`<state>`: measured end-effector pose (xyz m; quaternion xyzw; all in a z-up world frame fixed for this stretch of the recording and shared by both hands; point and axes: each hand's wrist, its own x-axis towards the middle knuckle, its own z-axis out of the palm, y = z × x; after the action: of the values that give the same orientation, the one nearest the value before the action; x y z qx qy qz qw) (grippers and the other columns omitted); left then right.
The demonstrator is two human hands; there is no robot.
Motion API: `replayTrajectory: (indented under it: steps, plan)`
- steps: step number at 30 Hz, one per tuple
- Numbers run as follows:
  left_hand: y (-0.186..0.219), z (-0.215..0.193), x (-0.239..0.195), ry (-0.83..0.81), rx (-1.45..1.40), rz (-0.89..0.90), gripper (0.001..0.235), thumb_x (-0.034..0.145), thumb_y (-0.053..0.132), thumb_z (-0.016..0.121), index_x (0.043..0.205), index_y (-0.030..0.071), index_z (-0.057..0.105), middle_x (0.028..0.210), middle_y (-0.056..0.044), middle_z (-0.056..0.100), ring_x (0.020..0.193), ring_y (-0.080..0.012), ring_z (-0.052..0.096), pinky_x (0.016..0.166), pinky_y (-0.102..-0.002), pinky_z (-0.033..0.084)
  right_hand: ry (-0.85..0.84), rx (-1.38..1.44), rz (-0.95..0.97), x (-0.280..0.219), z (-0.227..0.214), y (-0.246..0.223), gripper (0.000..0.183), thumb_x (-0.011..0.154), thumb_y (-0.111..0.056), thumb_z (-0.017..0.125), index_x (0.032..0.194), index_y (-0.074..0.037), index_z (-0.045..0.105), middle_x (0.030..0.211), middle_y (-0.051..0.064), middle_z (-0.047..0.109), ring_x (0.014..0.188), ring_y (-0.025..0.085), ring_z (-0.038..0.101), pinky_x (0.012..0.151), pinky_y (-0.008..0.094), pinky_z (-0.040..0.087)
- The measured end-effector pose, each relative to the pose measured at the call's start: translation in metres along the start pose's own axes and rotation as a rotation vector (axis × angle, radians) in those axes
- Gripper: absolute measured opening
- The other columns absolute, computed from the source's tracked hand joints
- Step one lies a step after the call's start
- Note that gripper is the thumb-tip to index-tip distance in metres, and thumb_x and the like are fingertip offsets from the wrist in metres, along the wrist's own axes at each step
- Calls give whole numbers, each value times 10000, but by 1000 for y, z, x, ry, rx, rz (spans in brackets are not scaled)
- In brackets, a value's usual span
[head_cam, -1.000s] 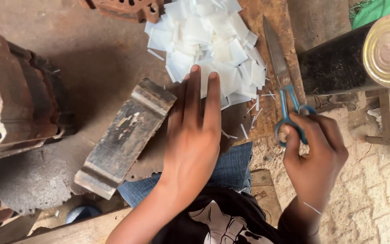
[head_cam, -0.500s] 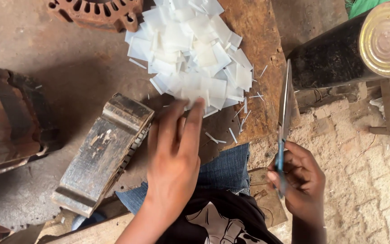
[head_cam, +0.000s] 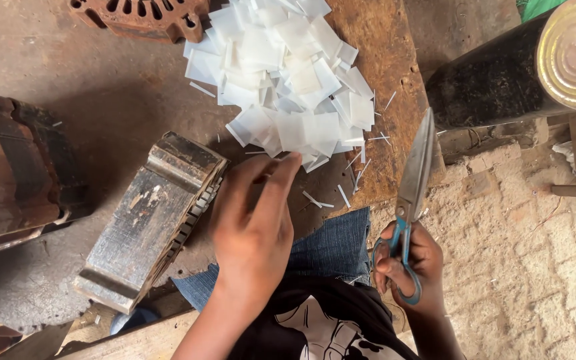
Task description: Cutting and folding small plastic strips to create slot insulators for motor winding.
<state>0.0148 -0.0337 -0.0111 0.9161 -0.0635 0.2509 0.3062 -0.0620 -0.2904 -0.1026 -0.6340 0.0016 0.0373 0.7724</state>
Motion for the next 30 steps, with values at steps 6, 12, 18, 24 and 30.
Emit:
replayTrajectory:
  steps: [6,12,18,24,30]
  plan:
    - [8,-20,11,-14,-448,-144,237,911,-58,737,1121,51,739,1072,-85,685,937,-164,707,785,-277,582,-197,191,-28,-18,-9,21,391,884,-194,835,1108,49,627,763,101,700,478,114,633,353,235,526]
    - [12,-26,9,-154,-1235,-487,183,941,-27,644,1108,-4,572,1170,-166,730,1119,-204,724,977,-328,616,-544,334,-111,-34,1,11,634,894,-245,819,1341,55,484,1001,155,657,695,178,662,534,286,559]
    - [5,-30,2,-352,-1462,-677,373,1038,41,599,1399,-54,609,1210,-207,761,1122,-255,747,1006,-382,607,-517,367,-106,-79,25,3,697,910,-267,809,1430,16,440,1095,179,641,785,194,667,612,315,559]
    - [-3,-22,-4,-284,-1529,-743,291,976,-15,677,1260,-80,681,1049,-199,784,979,-250,783,886,-376,663,-487,401,-100,-107,42,-2,764,927,-290,799,1519,-24,396,1189,203,624,876,209,672,691,344,559]
    - [-10,-24,-5,-314,-1444,-745,201,885,-13,772,1079,-64,766,951,-174,796,871,-197,789,789,-303,664,-448,435,-98,-94,14,33,833,944,-313,789,1608,-63,353,1283,227,607,967,225,676,770,373,558]
